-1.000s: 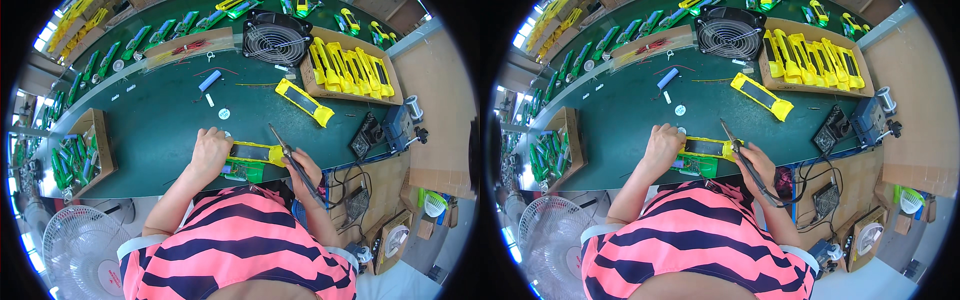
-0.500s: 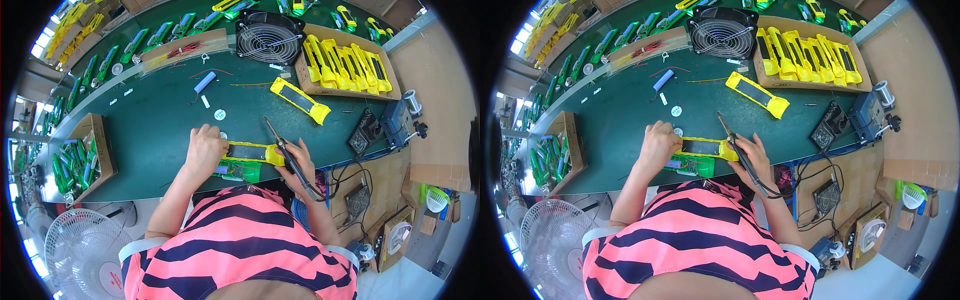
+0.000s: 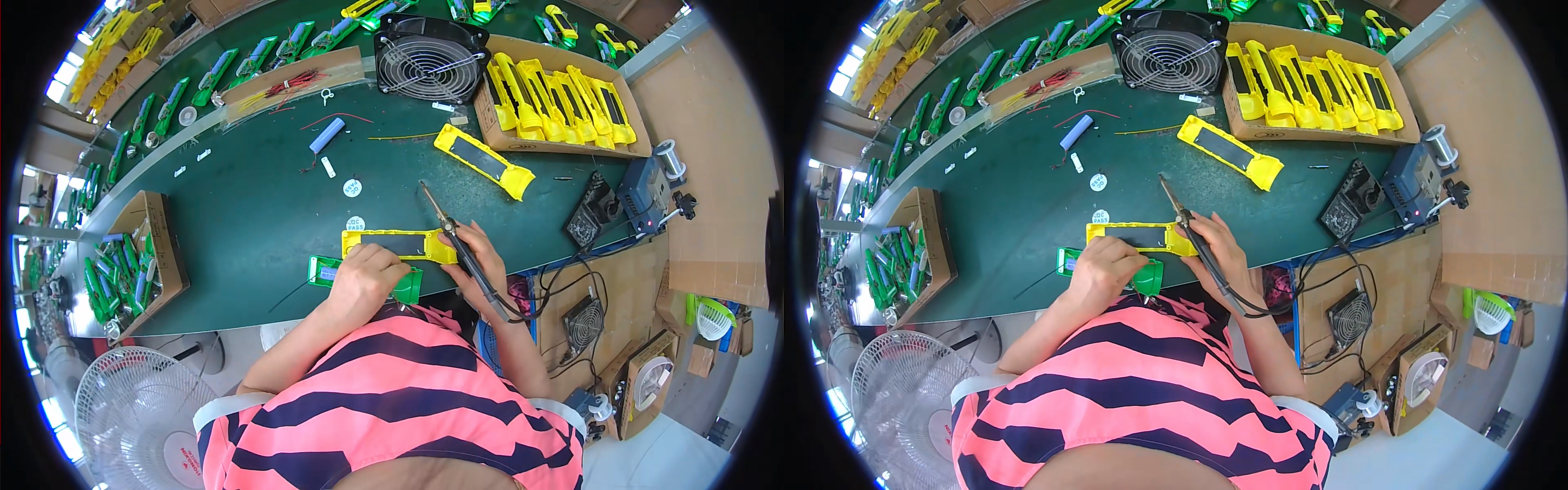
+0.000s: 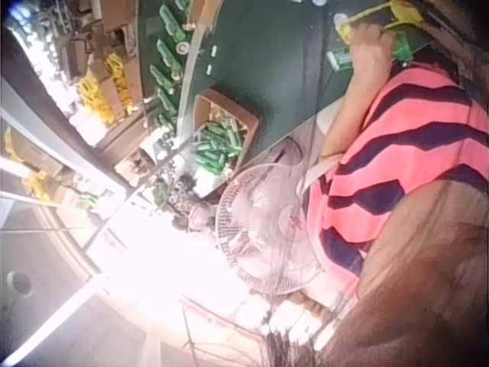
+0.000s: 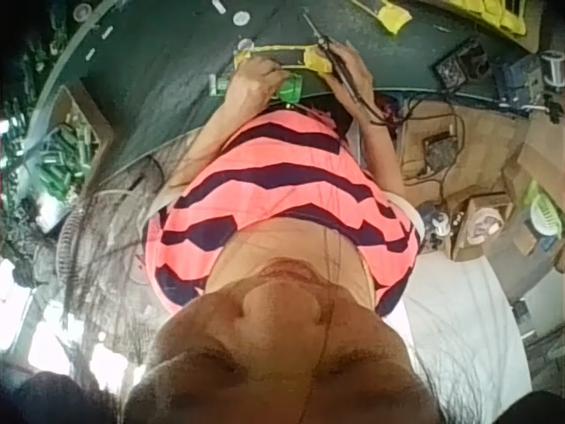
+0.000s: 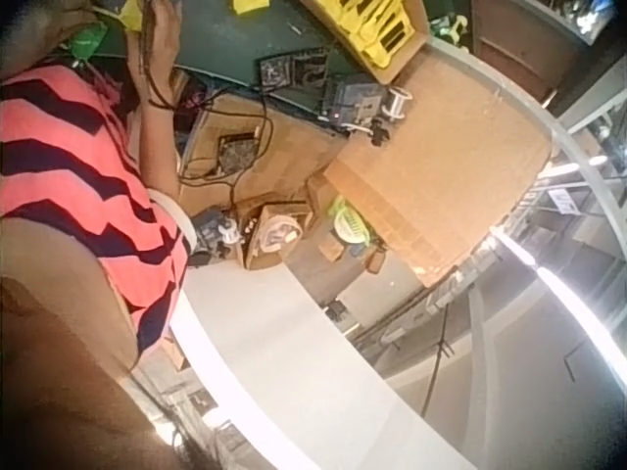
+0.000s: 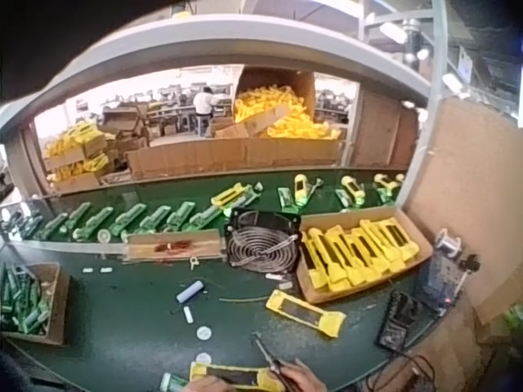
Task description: Soldering electrical wires and components into flashlight housings on an assembly line.
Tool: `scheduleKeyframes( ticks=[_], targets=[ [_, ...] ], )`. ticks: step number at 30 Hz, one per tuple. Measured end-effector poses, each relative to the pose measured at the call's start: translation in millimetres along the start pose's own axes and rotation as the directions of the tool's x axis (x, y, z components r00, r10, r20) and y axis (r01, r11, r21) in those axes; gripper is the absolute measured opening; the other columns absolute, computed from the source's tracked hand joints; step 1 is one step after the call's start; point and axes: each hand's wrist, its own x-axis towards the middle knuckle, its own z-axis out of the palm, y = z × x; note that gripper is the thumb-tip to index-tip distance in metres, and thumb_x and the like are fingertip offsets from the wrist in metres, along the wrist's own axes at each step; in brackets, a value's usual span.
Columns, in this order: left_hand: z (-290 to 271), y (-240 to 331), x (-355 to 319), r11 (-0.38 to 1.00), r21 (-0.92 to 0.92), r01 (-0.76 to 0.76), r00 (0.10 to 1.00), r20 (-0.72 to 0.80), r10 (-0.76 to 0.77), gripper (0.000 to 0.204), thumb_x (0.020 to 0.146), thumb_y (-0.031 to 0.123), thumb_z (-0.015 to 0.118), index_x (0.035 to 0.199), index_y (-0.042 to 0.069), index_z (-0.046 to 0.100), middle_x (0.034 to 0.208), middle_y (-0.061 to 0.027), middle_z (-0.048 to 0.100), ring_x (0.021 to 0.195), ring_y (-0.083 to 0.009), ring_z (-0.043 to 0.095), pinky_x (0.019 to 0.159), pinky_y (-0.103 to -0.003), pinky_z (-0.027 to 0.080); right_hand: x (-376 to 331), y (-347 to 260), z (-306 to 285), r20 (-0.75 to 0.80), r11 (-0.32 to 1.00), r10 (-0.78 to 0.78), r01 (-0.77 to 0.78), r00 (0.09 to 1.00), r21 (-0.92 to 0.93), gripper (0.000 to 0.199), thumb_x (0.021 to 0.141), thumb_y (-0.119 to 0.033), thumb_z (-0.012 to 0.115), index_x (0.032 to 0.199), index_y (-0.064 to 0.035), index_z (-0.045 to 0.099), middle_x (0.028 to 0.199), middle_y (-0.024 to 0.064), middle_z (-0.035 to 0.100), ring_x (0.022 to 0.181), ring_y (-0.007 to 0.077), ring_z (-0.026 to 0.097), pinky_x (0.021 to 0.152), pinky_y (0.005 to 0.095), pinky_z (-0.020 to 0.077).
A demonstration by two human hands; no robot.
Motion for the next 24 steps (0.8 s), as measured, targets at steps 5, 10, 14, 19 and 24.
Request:
scheduleKeyframes(
  ticks=[5, 10, 14, 19, 24],
  targets=[
    [5.5, 0.3, 3.1, 0.996, 0.021, 0.089, 0.985, -0.153, -0.085, 0.016, 0.063, 0.003, 0.056, 0.078, 0.005, 0.060, 0.074, -0.0072, 0.054, 0.069, -0.0233, 0.053, 0.062, -0.034, 0.041, 6.8, -0.5, 13.6, 0.029, 0.996, 0.004, -0.006, 1.000, 0.091, 0.052, 0.062, -0.002, 0.072, 0.109, -0.0052, 0.049, 0.115, 0.0147, 0.053, 0.105, 0.0327, 0.052, 0.093, 0.0400, 0.0398],
    [7.2, -9.1, 9.7, 0.959, 0.100, 0.264, 0.964, -0.060, -0.260, 0.006, 0.068, 0.000, 0.058, 0.073, 0.002, 0.060, 0.069, -0.0110, 0.052, 0.067, -0.0278, 0.054, 0.061, -0.037, 0.043, 10.1, -0.6, 6.0, 0.037, 0.992, -0.114, 0.112, 0.993, 0.061, 0.042, 0.065, -0.006, 0.071, 0.103, -0.0061, 0.052, 0.095, 0.0085, 0.063, 0.096, 0.0275, 0.058, 0.090, 0.0407, 0.0421],
    [2.3, -13.9, 11.3, 0.948, 0.076, 0.310, 0.950, 0.024, -0.312, 0.004, 0.070, 0.003, 0.057, 0.072, 0.001, 0.060, 0.070, -0.0119, 0.053, 0.069, -0.0283, 0.056, 0.062, -0.037, 0.045, 5.2, -3.2, -13.5, -0.140, 0.979, -0.049, 0.075, 0.989, 0.188, 0.018, 0.070, -0.005, 0.069, 0.085, 0.0005, 0.060, 0.085, 0.0117, 0.063, 0.076, 0.0247, 0.064, 0.075, 0.0370, 0.0502],
    [-0.8, -14.6, 14.3, 0.948, 0.076, 0.309, 0.948, 0.058, -0.314, 0.008, 0.066, 0.000, 0.055, 0.071, 0.001, 0.061, 0.070, -0.0134, 0.054, 0.068, -0.0281, 0.057, 0.063, -0.036, 0.046, 2.0, -0.3, -13.4, -0.006, 0.711, 0.353, -0.264, 0.935, 0.652, 0.016, 0.077, -0.002, 0.062, 0.091, 0.0042, 0.057, 0.081, 0.0101, 0.062, 0.067, 0.0130, 0.062, 0.059, 0.0237, 0.0506],
    [-0.4, -14.9, 14.6, 0.947, 0.073, 0.314, 0.946, 0.064, -0.318, 0.006, 0.071, 0.002, 0.055, 0.072, 0.002, 0.061, 0.070, -0.0122, 0.053, 0.068, -0.0288, 0.056, 0.062, -0.037, 0.045, -1.0, 4.5, -3.5, 0.007, 0.741, 0.343, -0.275, 0.939, 0.612, 0.016, 0.077, -0.003, 0.062, 0.090, 0.0040, 0.056, 0.080, 0.0096, 0.062, 0.065, 0.0124, 0.061, 0.058, 0.0233, 0.0502]
  ],
)
